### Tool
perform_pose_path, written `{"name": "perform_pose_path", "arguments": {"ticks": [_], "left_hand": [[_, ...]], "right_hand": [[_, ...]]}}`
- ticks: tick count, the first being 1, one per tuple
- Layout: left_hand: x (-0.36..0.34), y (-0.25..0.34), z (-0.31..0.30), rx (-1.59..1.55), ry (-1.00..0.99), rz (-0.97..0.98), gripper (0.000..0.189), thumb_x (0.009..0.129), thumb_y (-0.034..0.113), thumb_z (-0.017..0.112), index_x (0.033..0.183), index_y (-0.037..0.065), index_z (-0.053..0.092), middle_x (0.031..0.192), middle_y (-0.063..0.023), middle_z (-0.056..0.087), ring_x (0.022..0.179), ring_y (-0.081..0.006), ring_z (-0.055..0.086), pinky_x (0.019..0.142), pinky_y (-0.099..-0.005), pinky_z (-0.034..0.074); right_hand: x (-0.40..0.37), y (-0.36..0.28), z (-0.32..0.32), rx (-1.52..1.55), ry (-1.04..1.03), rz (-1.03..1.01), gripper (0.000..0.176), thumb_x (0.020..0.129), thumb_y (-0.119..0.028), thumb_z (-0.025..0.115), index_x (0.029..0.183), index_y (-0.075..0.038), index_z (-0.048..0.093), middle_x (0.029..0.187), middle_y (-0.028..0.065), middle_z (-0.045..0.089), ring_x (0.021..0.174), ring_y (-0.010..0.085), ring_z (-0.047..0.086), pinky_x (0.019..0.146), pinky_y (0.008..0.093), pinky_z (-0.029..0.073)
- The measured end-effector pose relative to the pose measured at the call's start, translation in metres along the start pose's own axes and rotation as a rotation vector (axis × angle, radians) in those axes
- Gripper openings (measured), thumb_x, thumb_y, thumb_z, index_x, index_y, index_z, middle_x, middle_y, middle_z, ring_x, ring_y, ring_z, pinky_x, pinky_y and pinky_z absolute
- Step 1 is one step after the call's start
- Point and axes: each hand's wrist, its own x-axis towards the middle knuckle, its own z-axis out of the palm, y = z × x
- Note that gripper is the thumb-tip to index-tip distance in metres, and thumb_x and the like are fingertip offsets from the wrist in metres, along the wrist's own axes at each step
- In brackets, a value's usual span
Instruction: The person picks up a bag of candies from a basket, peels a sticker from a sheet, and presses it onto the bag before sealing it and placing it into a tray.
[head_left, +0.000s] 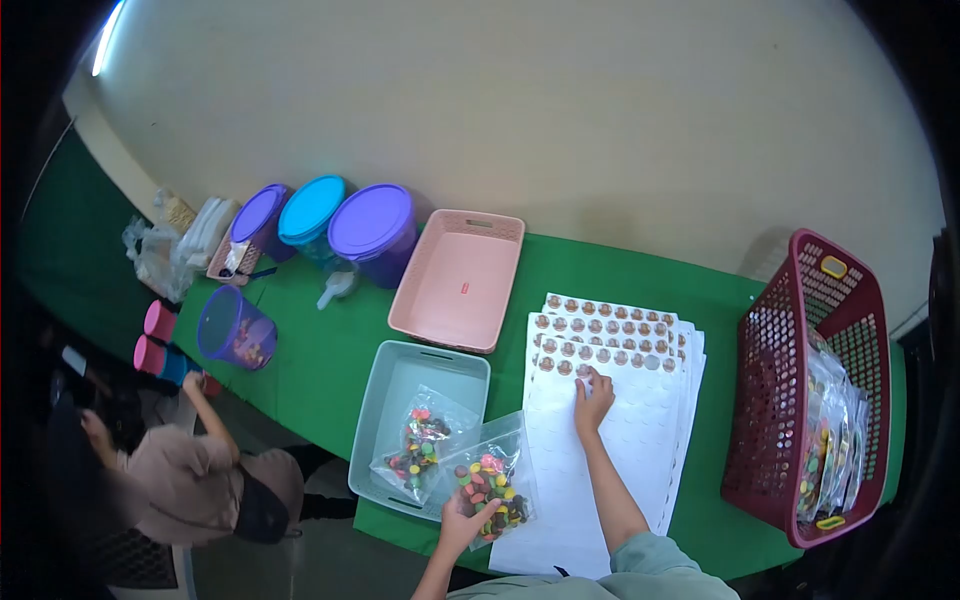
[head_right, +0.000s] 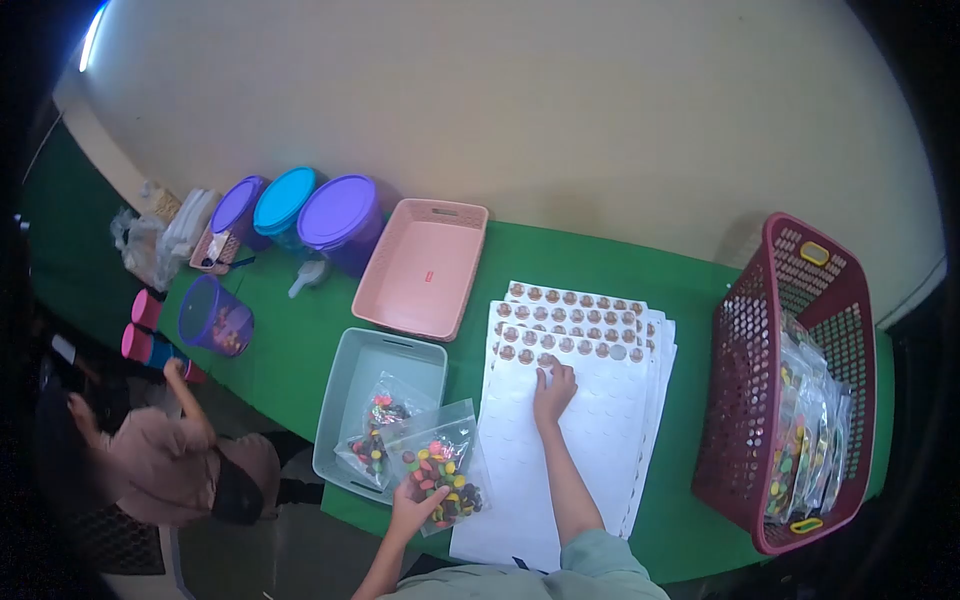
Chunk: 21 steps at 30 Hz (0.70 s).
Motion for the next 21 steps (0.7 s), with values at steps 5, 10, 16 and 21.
{"name": "perform_pose_path", "arguments": {"ticks": [5,10,16,21], "left_hand": [[-0.001,0.000,-0.003,0.027,0.018,0.037,0.031,0.074,0.000,0.066,0.101,-0.004,0.051,0.096,-0.0047,0.055,0.089,-0.0085,0.051,0.076,-0.0230,0.042],[-0.004,0.001,-0.005,0.024,0.022,0.103,0.031,0.074,0.001,0.066,0.101,-0.003,0.052,0.093,-0.0023,0.056,0.086,-0.0067,0.050,0.075,-0.0219,0.042],[-0.020,0.002,-0.019,0.002,0.015,0.126,0.031,0.074,0.003,0.066,0.101,-0.003,0.052,0.093,-0.0016,0.057,0.085,-0.0064,0.050,0.075,-0.0216,0.042],[-0.035,0.001,-0.041,0.028,0.070,0.123,0.032,0.074,0.003,0.067,0.101,-0.003,0.052,0.093,-0.0027,0.058,0.086,-0.0076,0.052,0.076,-0.0225,0.042]], "right_hand": [[0.008,0.012,0.016,0.174,0.020,0.204,0.035,0.061,-0.009,0.072,0.094,-0.011,0.060,0.074,0.0003,0.047,0.065,0.0146,0.045,0.065,0.0305,0.037],[0.019,0.033,0.030,0.188,-0.036,0.313,0.032,0.058,-0.009,0.072,0.088,-0.012,0.060,0.074,0.0003,0.048,0.065,0.0162,0.048,0.064,0.0321,0.040],[0.015,0.019,0.015,0.088,-0.057,0.219,0.029,0.062,-0.010,0.071,0.089,-0.011,0.060,0.078,0.0033,0.050,0.072,0.0196,0.051,0.070,0.0341,0.041],[-0.006,0.001,0.013,-0.129,0.077,-0.067,0.025,0.069,-0.009,0.066,0.093,-0.010,0.059,0.083,0.0054,0.051,0.080,0.0222,0.052,0.073,0.0354,0.039]]}}
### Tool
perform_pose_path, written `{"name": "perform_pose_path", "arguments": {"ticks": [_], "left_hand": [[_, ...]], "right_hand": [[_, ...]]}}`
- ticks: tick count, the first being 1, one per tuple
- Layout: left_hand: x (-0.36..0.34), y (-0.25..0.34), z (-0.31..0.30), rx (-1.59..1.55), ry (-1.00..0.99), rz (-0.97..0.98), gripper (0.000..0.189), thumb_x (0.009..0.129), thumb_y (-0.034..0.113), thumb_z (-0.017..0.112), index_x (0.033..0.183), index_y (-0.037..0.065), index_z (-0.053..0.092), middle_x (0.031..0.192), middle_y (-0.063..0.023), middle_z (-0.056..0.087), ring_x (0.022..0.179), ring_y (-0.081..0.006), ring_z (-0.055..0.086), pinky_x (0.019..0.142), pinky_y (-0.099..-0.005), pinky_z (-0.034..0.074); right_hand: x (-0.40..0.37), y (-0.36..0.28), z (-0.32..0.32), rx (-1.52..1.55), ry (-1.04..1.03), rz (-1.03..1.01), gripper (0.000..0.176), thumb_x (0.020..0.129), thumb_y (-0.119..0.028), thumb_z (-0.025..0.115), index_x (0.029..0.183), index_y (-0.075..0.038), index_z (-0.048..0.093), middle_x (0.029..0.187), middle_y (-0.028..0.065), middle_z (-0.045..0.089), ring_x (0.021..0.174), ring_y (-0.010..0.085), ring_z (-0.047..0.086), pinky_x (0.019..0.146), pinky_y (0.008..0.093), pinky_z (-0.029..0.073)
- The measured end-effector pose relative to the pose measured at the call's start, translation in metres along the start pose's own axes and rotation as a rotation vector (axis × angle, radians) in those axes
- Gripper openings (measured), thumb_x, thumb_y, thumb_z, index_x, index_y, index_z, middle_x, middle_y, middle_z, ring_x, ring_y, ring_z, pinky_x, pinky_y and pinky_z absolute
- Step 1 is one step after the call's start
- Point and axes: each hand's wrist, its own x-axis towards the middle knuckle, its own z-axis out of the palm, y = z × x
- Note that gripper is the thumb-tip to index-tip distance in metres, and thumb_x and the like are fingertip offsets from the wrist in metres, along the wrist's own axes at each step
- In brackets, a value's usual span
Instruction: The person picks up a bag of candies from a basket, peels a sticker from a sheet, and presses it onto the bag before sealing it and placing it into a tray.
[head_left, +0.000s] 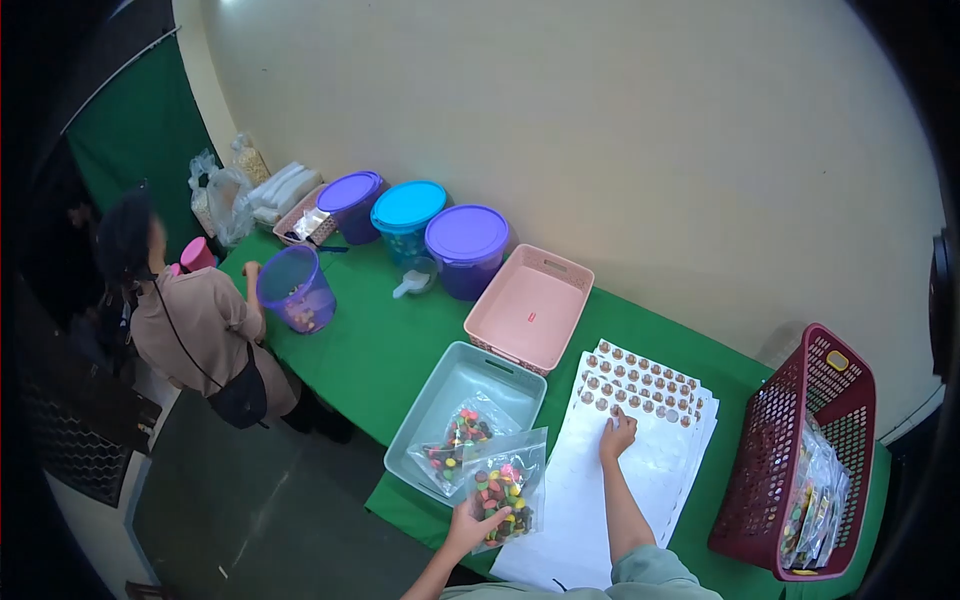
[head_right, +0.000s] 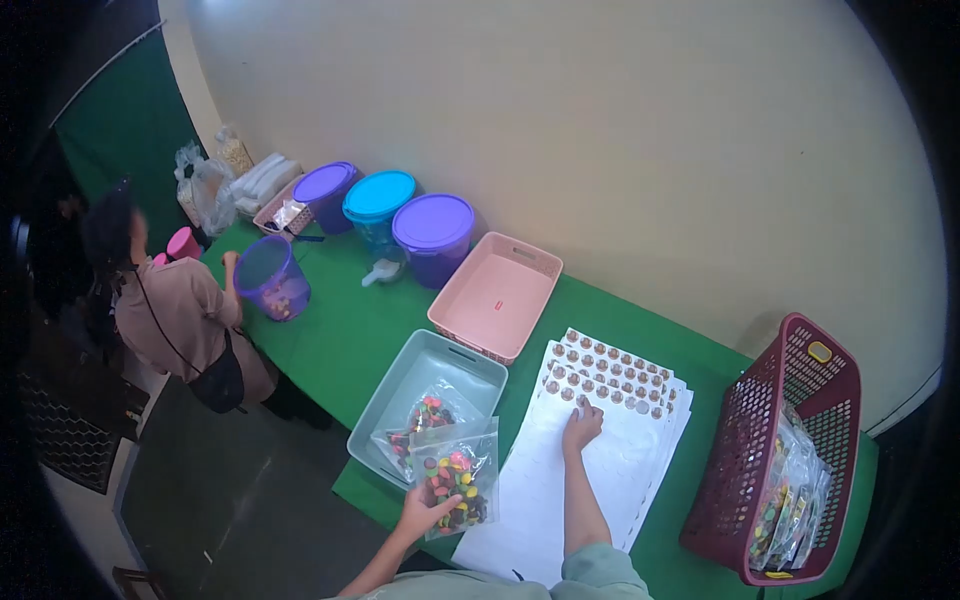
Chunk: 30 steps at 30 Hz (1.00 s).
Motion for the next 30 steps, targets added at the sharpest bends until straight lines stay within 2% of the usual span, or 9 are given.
{"name": "perform_pose_path", "arguments": {"ticks": [7,11,14,16,18,20,21,25,30], "left_hand": [[-0.014,0.010,-0.037,-0.030,0.073,0.047,0.032,0.073,0.001,0.068,0.100,-0.003,0.052,0.095,-0.0039,0.056,0.088,-0.0097,0.052,0.079,-0.0242,0.042],[-0.023,0.008,-0.056,-0.078,0.088,0.020,0.032,0.073,-0.001,0.066,0.102,-0.003,0.050,0.096,-0.0032,0.055,0.090,-0.0091,0.052,0.080,-0.0235,0.042],[-0.026,0.013,-0.059,-0.150,0.082,0.031,0.032,0.074,-0.001,0.065,0.102,-0.002,0.050,0.096,-0.0029,0.055,0.090,-0.0090,0.052,0.079,-0.0233,0.042],[-0.026,0.027,-0.056,-0.178,0.084,-0.002,0.030,0.075,0.001,0.064,0.102,0.000,0.050,0.096,-0.0027,0.055,0.089,-0.0100,0.053,0.078,-0.0242,0.043],[-0.023,0.038,-0.054,-0.257,0.084,-0.079,0.031,0.076,0.002,0.063,0.104,0.001,0.050,0.096,-0.0028,0.056,0.088,-0.0106,0.054,0.076,-0.0247,0.044],[-0.018,0.044,-0.053,-0.238,0.047,-0.158,0.032,0.079,0.007,0.062,0.107,0.003,0.049,0.098,-0.0031,0.056,0.088,-0.0112,0.055,0.074,-0.0254,0.045],[-0.012,0.047,-0.050,-0.269,0.025,-0.153,0.032,0.079,0.008,0.061,0.108,0.003,0.049,0.098,-0.0031,0.056,0.088,-0.0109,0.055,0.074,-0.0249,0.045],[0.007,0.059,-0.030,-0.326,-0.086,-0.122,0.034,0.081,0.014,0.062,0.110,0.004,0.049,0.100,-0.0018,0.056,0.089,-0.0093,0.055,0.072,-0.0222,0.046],[0.013,0.090,0.000,-0.266,-0.270,-0.155,0.031,0.084,0.016,0.059,0.111,0.005,0.049,0.104,-0.0029,0.056,0.091,-0.0084,0.055,0.073,-0.0221,0.046]], "right_hand": [[0.039,-0.013,0.009,-0.065,-0.199,0.553,0.008,0.076,-0.022,0.059,0.081,-0.017,0.057,0.090,0.0067,0.054,0.085,0.0247,0.055,0.077,0.0466,0.038],[0.034,-0.009,0.015,-0.078,-0.218,0.565,0.010,0.077,-0.020,0.056,0.085,-0.015,0.059,0.081,0.0076,0.058,0.082,0.0251,0.057,0.079,0.0437,0.040],[0.010,0.033,0.029,0.355,-0.431,0.465,0.013,0.079,-0.018,0.055,0.087,-0.009,0.060,0.080,0.0087,0.062,0.080,0.0230,0.058,0.077,0.0399,0.042],[-0.017,0.021,-0.009,0.860,-0.613,0.429,0.016,0.079,-0.019,0.055,0.086,-0.006,0.060,0.080,0.0074,0.065,0.080,0.0206,0.059,0.076,0.0395,0.043],[-0.045,-0.031,-0.082,0.933,-0.682,0.462,0.010,0.081,-0.011,0.053,0.082,-0.005,0.061,0.079,0.0060,0.063,0.074,0.0144,0.057,0.068,0.0251,0.042],[-0.062,-0.079,-0.149,0.860,-0.715,0.716,0.010,0.083,-0.012,0.053,0.089,-0.007,0.060,0.086,0.0040,0.062,0.076,0.0120,0.056,0.064,0.0237,0.040],[-0.068,-0.083,-0.167,0.905,-0.737,0.725,0.010,0.083,-0.014,0.055,0.092,-0.010,0.059,0.088,0.0021,0.061,0.076,0.0092,0.054,0.063,0.0213,0.038],[-0.075,-0.113,-0.231,1.321,-0.619,0.675,0.007,0.082,-0.009,0.057,0.088,-0.007,0.057,0.083,0.0022,0.059,0.071,0.0067,0.050,0.066,0.0206,0.039],[-0.077,-0.166,-0.285,1.307,-0.607,0.374,0.012,0.078,-0.001,0.060,0.089,-0.003,0.057,0.084,0.0034,0.059,0.075,0.0096,0.054,0.068,0.0228,0.043]]}}
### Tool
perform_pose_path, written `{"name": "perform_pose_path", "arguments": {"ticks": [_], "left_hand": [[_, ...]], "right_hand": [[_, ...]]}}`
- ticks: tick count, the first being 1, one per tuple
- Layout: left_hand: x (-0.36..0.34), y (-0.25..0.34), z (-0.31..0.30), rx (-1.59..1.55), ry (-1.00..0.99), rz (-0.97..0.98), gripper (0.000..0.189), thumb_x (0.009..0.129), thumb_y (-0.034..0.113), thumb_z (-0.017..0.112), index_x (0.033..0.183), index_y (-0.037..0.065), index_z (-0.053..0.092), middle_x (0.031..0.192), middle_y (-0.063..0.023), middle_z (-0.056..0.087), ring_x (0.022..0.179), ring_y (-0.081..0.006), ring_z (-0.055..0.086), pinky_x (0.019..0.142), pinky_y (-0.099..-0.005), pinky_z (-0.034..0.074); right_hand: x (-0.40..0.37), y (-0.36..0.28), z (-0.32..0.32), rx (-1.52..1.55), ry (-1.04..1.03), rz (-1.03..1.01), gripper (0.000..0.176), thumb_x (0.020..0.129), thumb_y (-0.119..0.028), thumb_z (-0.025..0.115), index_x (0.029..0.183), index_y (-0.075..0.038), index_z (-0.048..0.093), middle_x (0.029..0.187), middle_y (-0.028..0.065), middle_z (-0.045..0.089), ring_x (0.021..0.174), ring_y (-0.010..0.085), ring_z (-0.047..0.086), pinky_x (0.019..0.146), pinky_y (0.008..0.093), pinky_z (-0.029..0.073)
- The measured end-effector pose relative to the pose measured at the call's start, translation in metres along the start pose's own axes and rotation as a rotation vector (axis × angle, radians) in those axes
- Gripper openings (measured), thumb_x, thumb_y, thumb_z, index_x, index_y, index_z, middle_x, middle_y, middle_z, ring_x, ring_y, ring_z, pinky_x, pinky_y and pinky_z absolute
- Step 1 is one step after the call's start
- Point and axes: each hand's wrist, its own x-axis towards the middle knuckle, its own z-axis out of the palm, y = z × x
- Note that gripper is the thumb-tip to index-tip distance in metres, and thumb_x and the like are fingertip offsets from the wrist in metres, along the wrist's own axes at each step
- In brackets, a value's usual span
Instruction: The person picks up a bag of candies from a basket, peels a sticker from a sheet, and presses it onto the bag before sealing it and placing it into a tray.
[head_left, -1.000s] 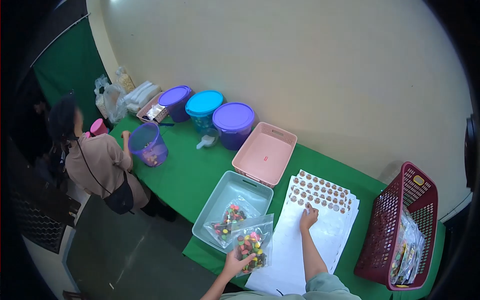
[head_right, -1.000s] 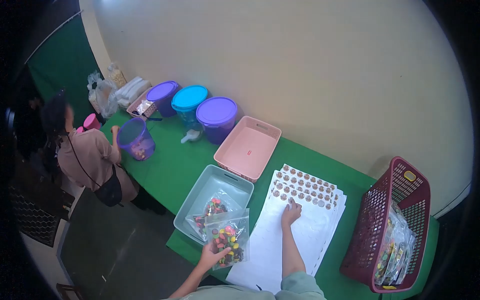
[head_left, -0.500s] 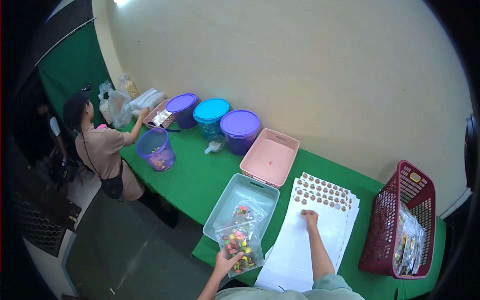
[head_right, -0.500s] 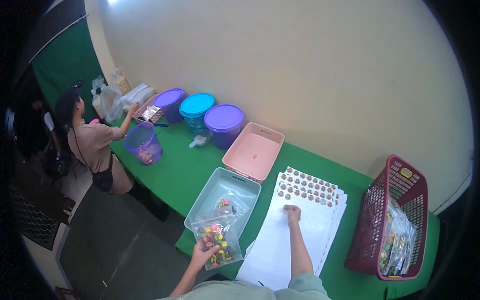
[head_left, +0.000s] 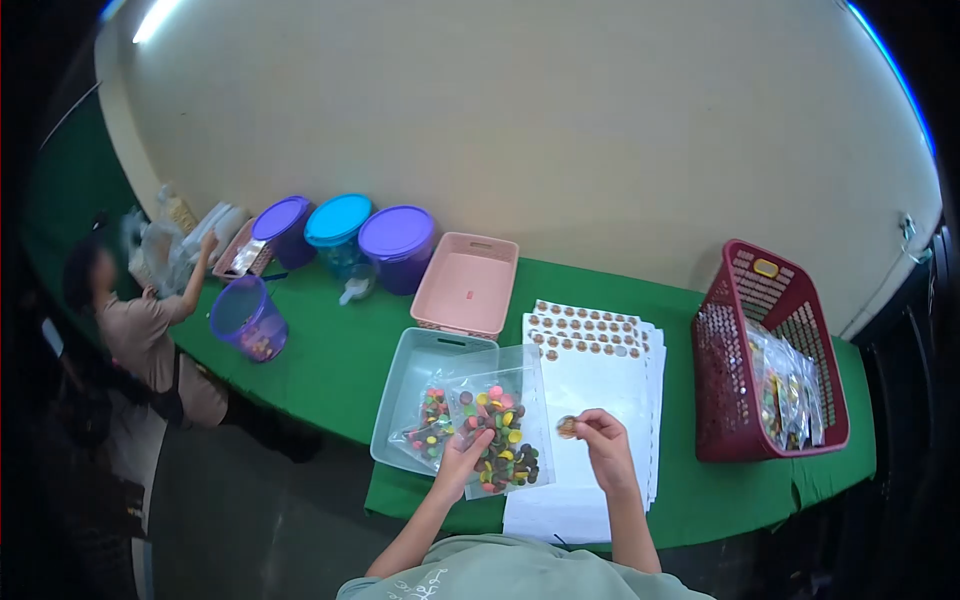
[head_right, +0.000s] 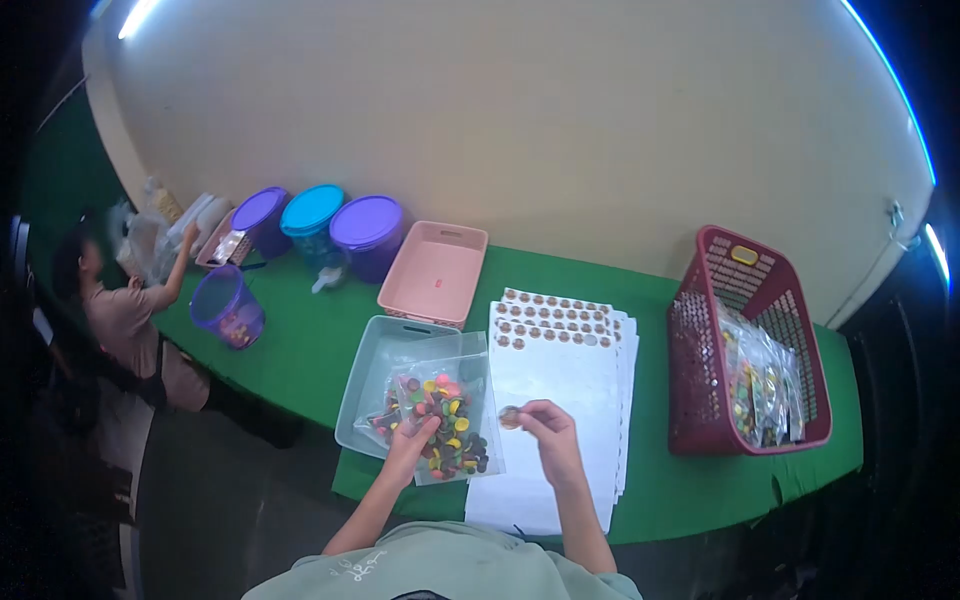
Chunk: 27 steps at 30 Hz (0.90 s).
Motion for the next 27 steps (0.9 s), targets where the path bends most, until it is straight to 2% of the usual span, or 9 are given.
{"name": "perform_pose_path", "arguments": {"ticks": [2,4,6,15,18,21,24,27], "left_hand": [[0.003,0.002,0.010,0.034,-0.074,0.026,0.033,0.086,0.019,0.056,0.114,0.003,0.048,0.105,-0.0032,0.057,0.092,-0.0086,0.055,0.075,-0.0218,0.045],[0.006,-0.002,0.016,0.067,-0.108,0.078,0.034,0.087,0.021,0.054,0.115,0.002,0.047,0.105,-0.0032,0.057,0.092,-0.0086,0.055,0.076,-0.0217,0.044],[0.006,-0.004,0.017,0.111,-0.133,0.080,0.035,0.088,0.023,0.053,0.115,0.002,0.048,0.105,-0.0039,0.057,0.092,-0.0088,0.054,0.078,-0.0222,0.043],[0.006,0.015,0.023,0.111,-0.227,0.084,0.032,0.085,0.020,0.058,0.110,0.001,0.052,0.104,-0.0044,0.057,0.094,-0.0094,0.053,0.082,-0.0242,0.042],[0.006,0.013,0.026,0.111,-0.222,0.078,0.034,0.082,0.017,0.062,0.110,0.001,0.052,0.103,-0.0040,0.057,0.094,-0.0096,0.053,0.082,-0.0245,0.042],[0.005,0.014,0.029,0.122,-0.233,0.078,0.035,0.079,0.014,0.064,0.109,0.001,0.052,0.103,-0.0039,0.057,0.093,-0.0099,0.053,0.082,-0.0248,0.042],[0.002,0.013,0.029,0.118,-0.250,0.073,0.034,0.078,0.012,0.066,0.108,0.002,0.052,0.101,-0.0037,0.057,0.093,-0.0102,0.054,0.082,-0.0248,0.042],[-0.002,0.011,0.030,0.119,-0.240,0.056,0.033,0.078,0.011,0.066,0.107,0.002,0.052,0.100,-0.0035,0.058,0.091,-0.0105,0.055,0.081,-0.0246,0.043]], "right_hand": [[-0.011,-0.015,0.025,-0.088,-0.056,0.024,0.015,0.077,0.000,0.061,0.091,-0.002,0.057,0.083,0.0037,0.059,0.077,0.0097,0.054,0.070,0.0226,0.043],[-0.015,-0.009,0.036,-0.325,-0.084,-0.103,0.029,0.074,-0.003,0.065,0.101,-0.001,0.055,0.077,0.0028,0.060,0.072,0.0076,0.053,0.067,0.0210,0.041],[-0.015,-0.002,0.041,-0.468,-0.040,-0.188,0.032,0.073,-0.004,0.065,0.103,-0.001,0.054,0.075,0.0027,0.060,0.070,0.0064,0.052,0.065,0.0202,0.039],[-0.008,-0.007,0.037,-0.628,-0.023,-0.215,0.030,0.071,-0.004,0.066,0.099,-0.001,0.054,0.072,0.0033,0.062,0.066,0.0051,0.052,0.062,0.0198,0.039],[-0.008,-0.002,0.037,-0.579,0.057,-0.190,0.030,0.069,-0.020,0.069,0.095,-0.009,0.057,0.069,-0.0031,0.064,0.061,0.0064,0.050,0.085,0.0289,0.028],[-0.009,0.001,0.033,-0.560,0.073,-0.192,0.029,0.070,-0.019,0.069,0.095,-0.009,0.057,0.069,-0.0031,0.064,0.061,0.0066,0.050,0.082,0.0277,0.031],[-0.011,-0.006,0.034,-0.595,0.028,-0.203,0.030,0.071,-0.003,0.066,0.098,0.000,0.054,0.073,0.0034,0.062,0.065,0.0056,0.051,0.062,0.0196,0.040],[-0.016,-0.009,0.033,-0.538,0.022,-0.185,0.031,0.071,-0.003,0.066,0.099,0.000,0.053,0.073,0.0033,0.062,0.066,0.0057,0.051,0.062,0.0196,0.040]]}}
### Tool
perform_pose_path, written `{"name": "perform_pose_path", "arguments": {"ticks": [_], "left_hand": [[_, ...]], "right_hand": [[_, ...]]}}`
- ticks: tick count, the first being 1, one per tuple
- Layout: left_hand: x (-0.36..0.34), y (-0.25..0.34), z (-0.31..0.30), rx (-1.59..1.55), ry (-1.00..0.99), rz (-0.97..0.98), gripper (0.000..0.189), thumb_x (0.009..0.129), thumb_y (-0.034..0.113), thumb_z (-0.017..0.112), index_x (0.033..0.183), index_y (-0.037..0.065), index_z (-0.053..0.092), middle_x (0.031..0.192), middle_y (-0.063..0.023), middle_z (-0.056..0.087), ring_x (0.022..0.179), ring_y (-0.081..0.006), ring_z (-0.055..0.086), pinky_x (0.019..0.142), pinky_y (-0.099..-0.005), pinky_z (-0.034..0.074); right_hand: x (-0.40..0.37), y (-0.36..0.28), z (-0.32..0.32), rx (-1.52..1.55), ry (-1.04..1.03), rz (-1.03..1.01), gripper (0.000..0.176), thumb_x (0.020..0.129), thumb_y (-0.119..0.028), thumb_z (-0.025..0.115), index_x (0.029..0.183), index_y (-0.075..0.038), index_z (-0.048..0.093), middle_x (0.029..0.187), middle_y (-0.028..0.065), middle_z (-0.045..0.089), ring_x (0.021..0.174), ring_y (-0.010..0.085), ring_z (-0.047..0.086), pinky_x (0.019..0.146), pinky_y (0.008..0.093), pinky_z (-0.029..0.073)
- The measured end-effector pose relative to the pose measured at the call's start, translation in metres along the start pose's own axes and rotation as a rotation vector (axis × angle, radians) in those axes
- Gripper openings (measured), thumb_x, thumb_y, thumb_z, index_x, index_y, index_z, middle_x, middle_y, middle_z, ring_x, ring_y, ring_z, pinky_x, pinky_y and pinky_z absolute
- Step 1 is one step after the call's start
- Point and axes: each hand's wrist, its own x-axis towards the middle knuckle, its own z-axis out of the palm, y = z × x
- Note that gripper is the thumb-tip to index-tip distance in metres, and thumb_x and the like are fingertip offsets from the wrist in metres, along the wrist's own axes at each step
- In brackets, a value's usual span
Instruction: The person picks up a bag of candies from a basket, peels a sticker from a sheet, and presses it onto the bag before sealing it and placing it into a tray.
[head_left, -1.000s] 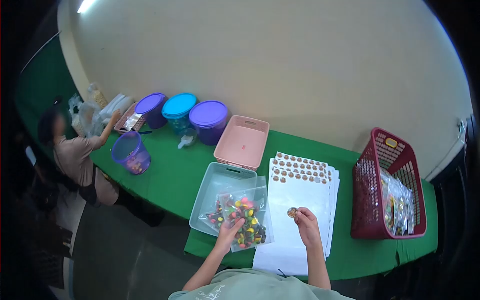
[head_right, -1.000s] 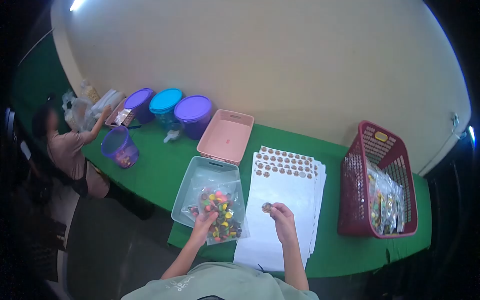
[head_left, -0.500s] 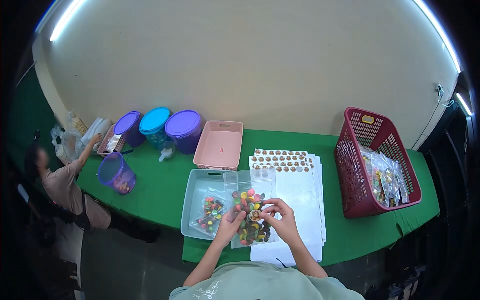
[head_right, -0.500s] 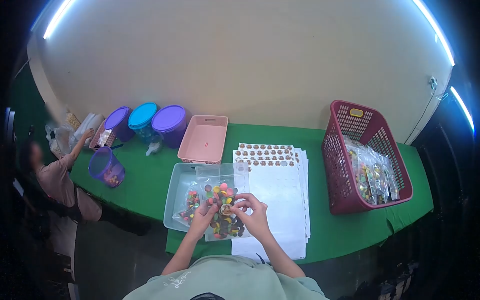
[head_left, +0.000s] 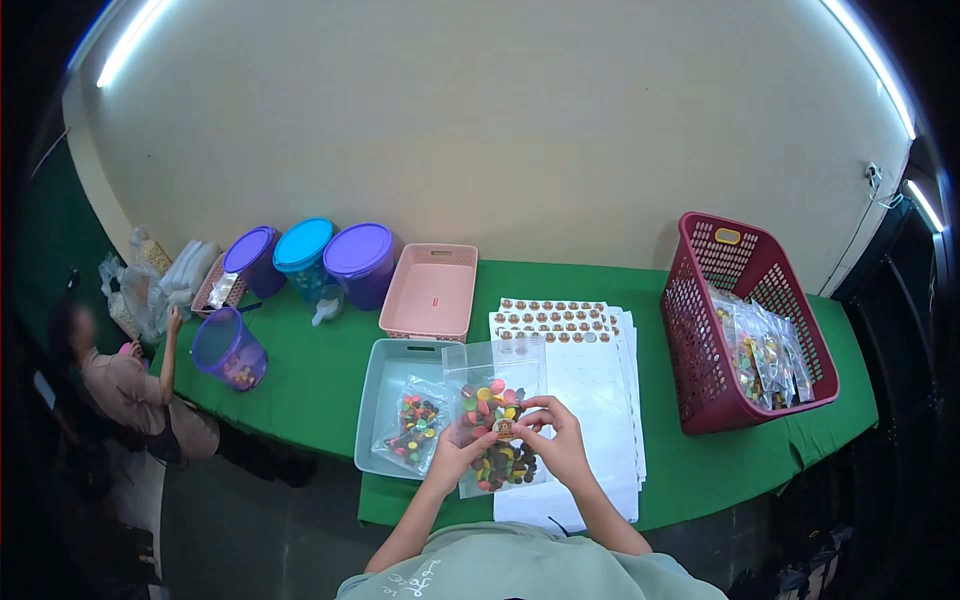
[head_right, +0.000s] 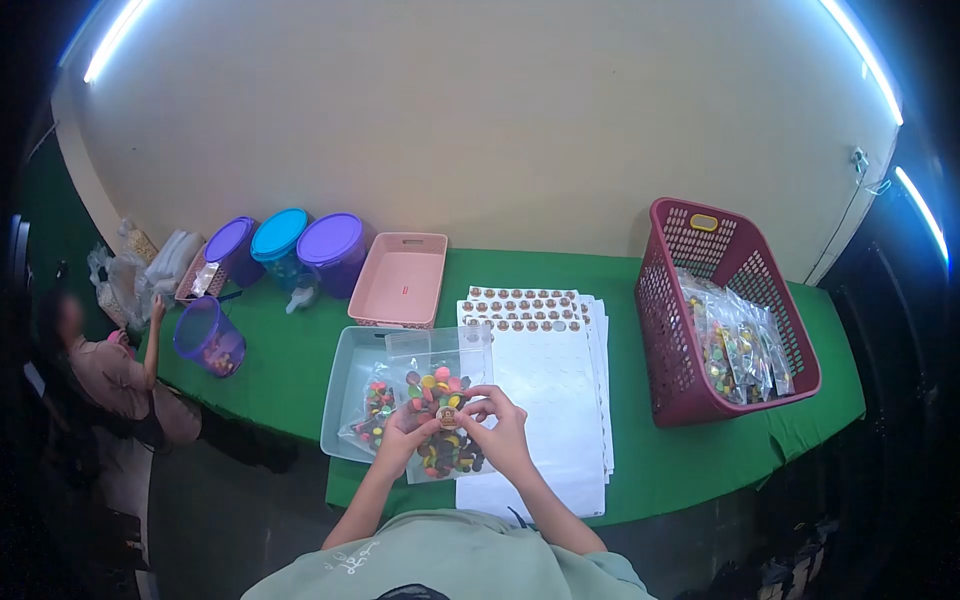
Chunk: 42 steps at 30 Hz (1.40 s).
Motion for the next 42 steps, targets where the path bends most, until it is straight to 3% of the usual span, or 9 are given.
{"name": "perform_pose_path", "arguments": {"ticks": [9,18,21,24,27,28,31,35,42], "left_hand": [[-0.012,0.000,0.001,-0.030,0.004,0.004,0.036,0.077,0.010,0.066,0.108,0.002,0.051,0.100,-0.0042,0.058,0.092,-0.0109,0.055,0.080,-0.0253,0.044],[-0.019,0.005,0.006,-0.052,0.019,0.043,0.036,0.077,0.008,0.066,0.108,0.002,0.050,0.101,-0.0053,0.057,0.091,-0.0120,0.055,0.081,-0.0264,0.045],[-0.022,0.004,0.005,-0.007,0.004,0.061,0.034,0.078,0.007,0.064,0.108,0.001,0.049,0.101,-0.0051,0.057,0.091,-0.0119,0.055,0.081,-0.0263,0.045],[-0.025,0.002,0.004,0.002,0.028,0.068,0.033,0.078,0.006,0.064,0.107,0.001,0.049,0.101,-0.0048,0.057,0.092,-0.0116,0.055,0.081,-0.0262,0.045],[-0.029,0.006,0.005,-0.024,0.043,0.078,0.033,0.078,0.007,0.064,0.108,0.001,0.049,0.101,-0.0046,0.056,0.092,-0.0113,0.055,0.081,-0.0258,0.044],[-0.030,0.007,0.006,-0.035,0.043,0.081,0.033,0.078,0.007,0.064,0.108,0.001,0.049,0.101,-0.0045,0.056,0.092,-0.0112,0.055,0.081,-0.0256,0.044],[-0.030,0.002,0.005,-0.052,0.024,0.043,0.033,0.079,0.007,0.063,0.108,0.002,0.049,0.101,-0.0043,0.056,0.092,-0.0108,0.055,0.081,-0.0251,0.045],[-0.032,0.002,0.012,-0.017,-0.031,0.019,0.034,0.079,0.007,0.063,0.109,0.002,0.048,0.102,-0.0038,0.056,0.093,-0.0102,0.055,0.080,-0.0252,0.045],[-0.032,0.006,0.018,-0.012,-0.122,0.008,0.035,0.077,0.008,0.064,0.108,0.003,0.049,0.101,-0.0051,0.057,0.092,-0.0108,0.056,0.081,-0.0259,0.044]], "right_hand": [[-0.008,0.004,0.003,-0.013,0.019,-0.022,0.030,0.068,-0.011,0.069,0.094,-0.004,0.056,0.069,0.0026,0.064,0.062,0.0069,0.053,0.065,0.0223,0.042],[-0.014,-0.007,0.009,-0.193,0.033,-0.063,0.033,0.070,-0.019,0.068,0.098,-0.009,0.053,0.066,-0.0041,0.063,0.062,0.0102,0.050,0.077,0.0306,0.030],[-0.019,-0.018,0.009,-0.495,0.078,-0.194,0.039,0.065,-0.011,0.072,0.099,-0.006,0.053,0.065,0.0013,0.058,0.062,0.0076,0.046,0.058,0.0214,0.037],[-0.011,-0.010,-0.003,-0.478,0.123,-0.195,0.048,0.061,-0.017,0.076,0.101,-0.008,0.052,0.066,-0.0014,0.050,0.064,0.0078,0.042,0.059,0.0230,0.035],[-0.007,-0.007,-0.019,-0.176,0.131,-0.079,0.077,0.057,-0.022,0.081,0.118,-0.009,0.036,0.093,0.0050,0.043,0.073,0.0129,0.044,0.072,0.0283,0.040],[-0.008,-0.010,-0.022,-0.196,0.090,-0.017,0.092,0.057,-0.023,0.081,0.126,-0.010,0.023,0.103,0.0101,0.041,0.079,0.0166,0.048,0.077,0.0302,0.042],[-0.019,0.000,-0.009,-0.120,-0.039,-0.004,0.100,0.057,-0.033,0.081,0.128,-0.005,0.017,0.106,0.0166,0.047,0.086,0.0225,0.055,0.073,0.0336,0.045],[-0.025,0.006,-0.003,0.004,-0.074,0.080,0.088,0.066,-0.021,0.077,0.128,-0.003,0.017,0.098,0.0181,0.056,0.077,0.0209,0.060,0.062,0.0271,0.048],[-0.028,-0.001,-0.023,0.327,-0.124,0.191,0.074,0.071,-0.009,0.071,0.126,-0.004,0.022,0.099,0.0186,0.056,0.084,0.0190,0.059,0.069,0.0277,0.047]]}}
